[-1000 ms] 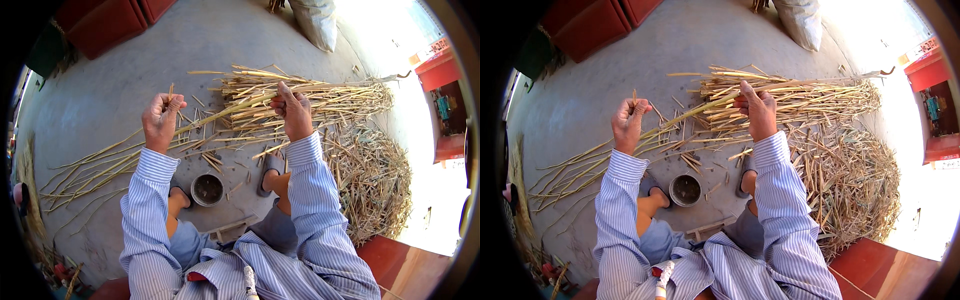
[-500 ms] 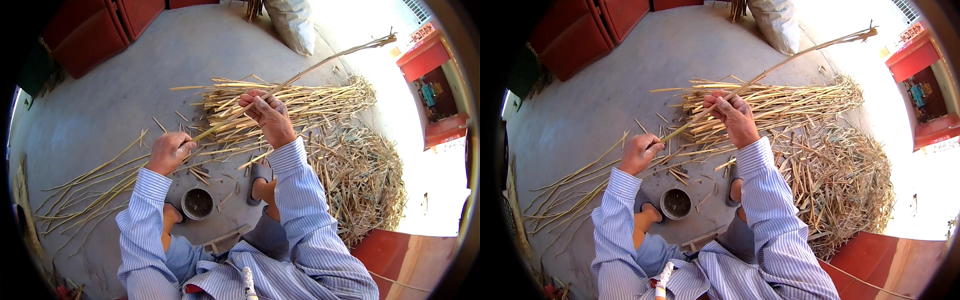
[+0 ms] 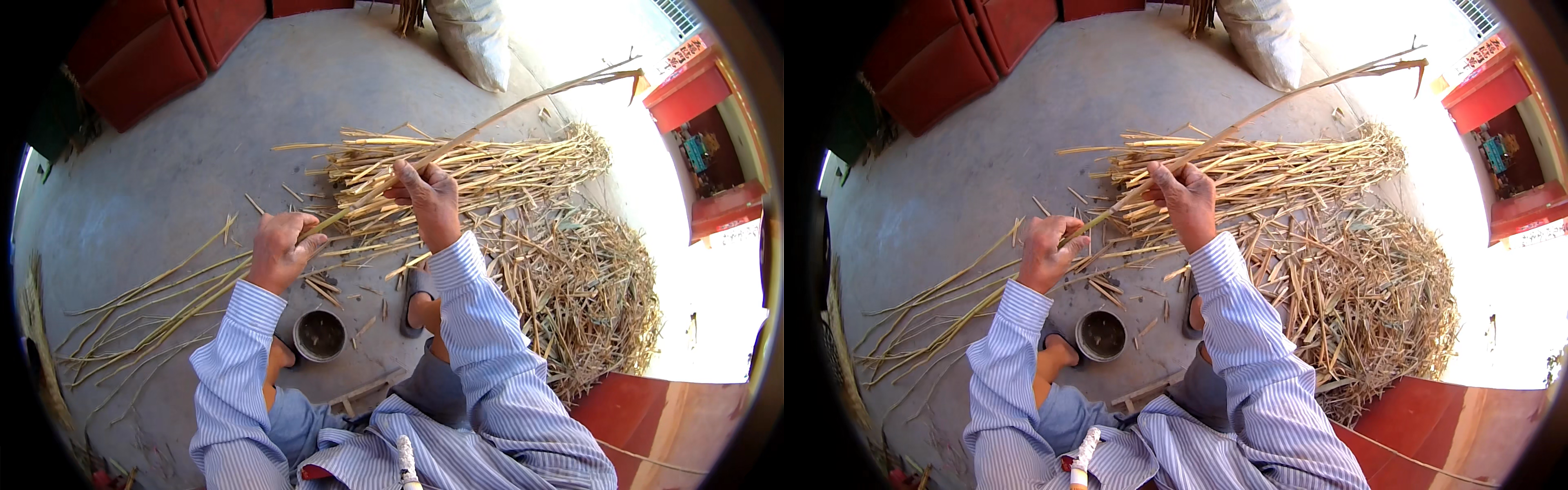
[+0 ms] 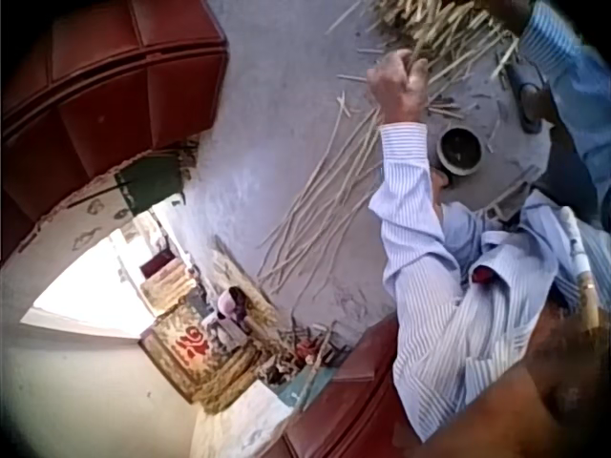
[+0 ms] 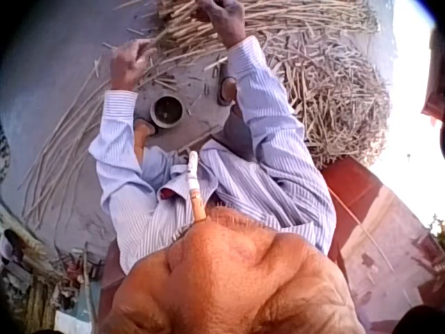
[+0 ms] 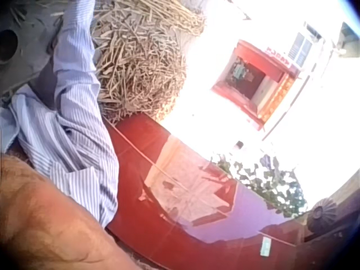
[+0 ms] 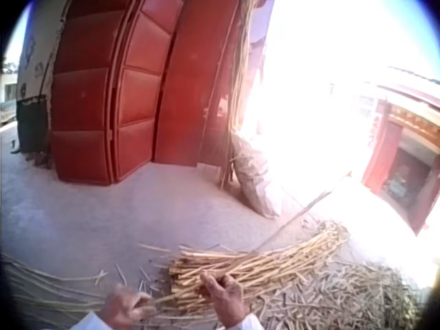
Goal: The person sits on the floor and repeatedly strips dried stalks by hand, separating the fibrous material from the main stem. The stripped fibers are placed into a pile, while the remaining stalks are set aside.
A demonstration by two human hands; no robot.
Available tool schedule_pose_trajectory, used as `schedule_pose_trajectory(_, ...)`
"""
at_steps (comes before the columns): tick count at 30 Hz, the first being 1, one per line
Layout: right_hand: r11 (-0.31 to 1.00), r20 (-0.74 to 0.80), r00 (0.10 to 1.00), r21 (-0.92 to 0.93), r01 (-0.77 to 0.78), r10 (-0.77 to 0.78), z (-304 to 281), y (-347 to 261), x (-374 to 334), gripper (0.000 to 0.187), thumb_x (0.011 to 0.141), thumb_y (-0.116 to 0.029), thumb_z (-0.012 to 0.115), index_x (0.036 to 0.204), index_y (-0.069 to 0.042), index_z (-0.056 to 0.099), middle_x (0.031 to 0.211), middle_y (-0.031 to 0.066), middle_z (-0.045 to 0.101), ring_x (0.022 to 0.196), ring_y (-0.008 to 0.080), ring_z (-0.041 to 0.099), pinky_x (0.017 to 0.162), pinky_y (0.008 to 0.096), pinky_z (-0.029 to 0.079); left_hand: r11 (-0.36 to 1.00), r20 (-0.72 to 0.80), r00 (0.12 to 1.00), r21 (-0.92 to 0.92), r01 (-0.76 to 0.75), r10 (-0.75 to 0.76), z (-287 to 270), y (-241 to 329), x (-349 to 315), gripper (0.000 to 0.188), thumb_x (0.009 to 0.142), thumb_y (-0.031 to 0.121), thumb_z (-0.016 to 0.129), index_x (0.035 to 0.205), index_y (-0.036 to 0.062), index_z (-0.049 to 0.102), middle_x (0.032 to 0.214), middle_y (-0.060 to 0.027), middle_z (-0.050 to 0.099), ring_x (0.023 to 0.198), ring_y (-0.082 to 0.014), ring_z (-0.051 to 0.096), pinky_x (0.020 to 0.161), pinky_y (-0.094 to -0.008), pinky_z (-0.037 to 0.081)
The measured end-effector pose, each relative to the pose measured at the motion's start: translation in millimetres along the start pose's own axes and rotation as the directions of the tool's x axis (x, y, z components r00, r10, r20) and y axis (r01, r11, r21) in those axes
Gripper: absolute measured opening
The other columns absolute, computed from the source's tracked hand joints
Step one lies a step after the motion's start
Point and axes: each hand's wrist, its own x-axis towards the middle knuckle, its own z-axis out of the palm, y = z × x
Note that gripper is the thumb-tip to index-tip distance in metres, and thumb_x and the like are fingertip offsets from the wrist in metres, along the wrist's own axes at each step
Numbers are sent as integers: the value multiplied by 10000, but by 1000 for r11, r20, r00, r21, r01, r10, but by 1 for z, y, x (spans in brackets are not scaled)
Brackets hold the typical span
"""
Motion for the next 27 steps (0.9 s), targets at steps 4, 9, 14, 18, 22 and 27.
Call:
schedule_pose_trajectory(4, 992, 112, 990, 74, -99, 91, 15, 4, -10, 330, 902, -309, 700, 968, 8, 636, 825, 85, 698, 718, 138, 695, 614, 220, 550, 975, -20, 990, -179, 136, -141, 11, 16, 6, 219, 796, 233, 764, 854, 40, 679, 767, -92, 692, 671, -233, 628, 641, -357, 431)
schedule_pose_trajectory(9, 991, -12, 997, 109, -78, 80, -31, -8, 15, 309, 889, -308, 715, 955, -15, 645, 824, 67, 694, 716, 132, 684, 634, 238, 552, 924, 161, 961, -281, 261, -223, -11, 2, -7, 185, 847, 191, 730, 836, 15, 673, 665, -81, 651, 581, -147, 589, 546, -299, 458)
schedule_pose_trajectory(14, 965, -148, 988, 261, -5, 45, -87, -11, 36, 235, 906, -276, 697, 904, -47, 644, 771, 37, 667, 646, 115, 653, 581, 214, 536, 795, 331, 893, -428, 431, -306, -39, -7, -20, 225, 889, 189, 705, 812, -16, 653, 667, -35, 623, 604, -80, 549, 550, -246, 443)
schedule_pose_trajectory(18, 872, -264, 963, 482, 84, 53, -117, -8, 46, 200, 957, -248, 624, 988, -51, 635, 885, 51, 686, 773, 141, 658, 675, 245, 557, 760, 409, 863, -447, 472, -295, -42, -5, -17, 222, 891, 187, 704, 811, -9, 640, 662, -23, 601, 613, -75, 549, 548, -248, 437)
schedule_pose_trajectory(22, 883, 175, 980, 441, -161, 91, -78, -15, 27, 244, 986, -202, 568, 1159, -31, 585, 1071, 106, 683, 1011, 196, 660, 837, 295, 552, 724, 452, 827, -438, 533, -335, -39, -11, -17, 224, 885, 186, 708, 802, -7, 632, 670, -29, 599, 611, -79, 551, 543, -251, 434)
schedule_pose_trajectory(27, 949, 157, 985, 294, -112, 68, -54, -3, 24, 203, 970, -205, 599, 1076, -34, 622, 1013, 85, 704, 935, 157, 677, 785, 266, 552, 752, 428, 841, -420, 508, -329, -37, -16, -19, 226, 872, 179, 713, 793, -15, 631, 656, -36, 602, 609, -87, 549, 545, -263, 439)
